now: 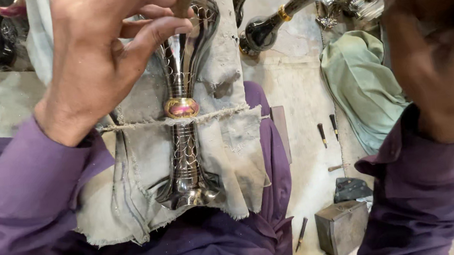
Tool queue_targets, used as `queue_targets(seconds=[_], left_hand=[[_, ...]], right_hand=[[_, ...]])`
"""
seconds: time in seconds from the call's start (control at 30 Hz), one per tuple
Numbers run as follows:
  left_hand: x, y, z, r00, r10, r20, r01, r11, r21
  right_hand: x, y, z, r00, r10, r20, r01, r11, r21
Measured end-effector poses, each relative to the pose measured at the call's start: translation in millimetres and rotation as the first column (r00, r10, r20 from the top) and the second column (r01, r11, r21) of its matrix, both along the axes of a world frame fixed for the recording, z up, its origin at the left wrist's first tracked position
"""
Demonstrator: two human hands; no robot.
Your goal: The person sits on the floor with an engraved metal vase clamped upright between cloth-wrapped forms. They hold a small steel punch against the vase surface with one hand and strike it repeatedly with a wooden mallet in the other hand, working the decorative pattern around the vase body.
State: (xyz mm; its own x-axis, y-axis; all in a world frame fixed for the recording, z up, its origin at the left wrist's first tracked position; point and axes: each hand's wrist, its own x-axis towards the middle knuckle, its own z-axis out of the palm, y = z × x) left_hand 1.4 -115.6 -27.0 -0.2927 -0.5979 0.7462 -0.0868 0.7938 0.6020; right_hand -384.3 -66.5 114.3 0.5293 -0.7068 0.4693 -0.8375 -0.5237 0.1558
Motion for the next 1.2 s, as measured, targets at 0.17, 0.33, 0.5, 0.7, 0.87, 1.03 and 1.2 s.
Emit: queue_targets(seconds=[0.17,0.33,0.5,0.7,0.87,1.03,1.2], left_hand=[[-4,3,-1,0.997,0.055,-0.050,-0.054,0.998,0.022],[-7,7,-7,0.992,0.088,-0.093,-0.086,0.996,0.018],[-8,10,-12,0.985,0.098,-0.141,-0.081,0.989,0.124],[-10,9,-18,0.969,0.080,-0.233,-0.047,0.988,0.147],[-8,11,-18,0.970,0.086,-0.227,-0.055,0.989,0.138],[-5,4,-6,0.984,0.056,-0.167,-0.042,0.995,0.087],[-6,-9,13,0.997,0.006,-0.079,0.000,0.997,0.073]], right_hand=[[-20,-12,8,0.888,-0.035,-0.459,-0.090,0.965,-0.247],[-10,-37,20,0.531,-0.281,-0.799,-0.083,0.922,-0.379],[11,-33,27,0.659,-0.248,-0.710,0.019,0.949,-0.314],[32,-24,38,0.838,-0.094,-0.538,0.016,0.989,-0.148],[38,-17,38,0.917,-0.022,-0.398,0.010,0.999,-0.031],[38,-10,38,0.973,0.029,-0.227,-0.013,0.997,0.070],[39,-12,25,0.997,0.034,-0.070,-0.026,0.994,0.103]])
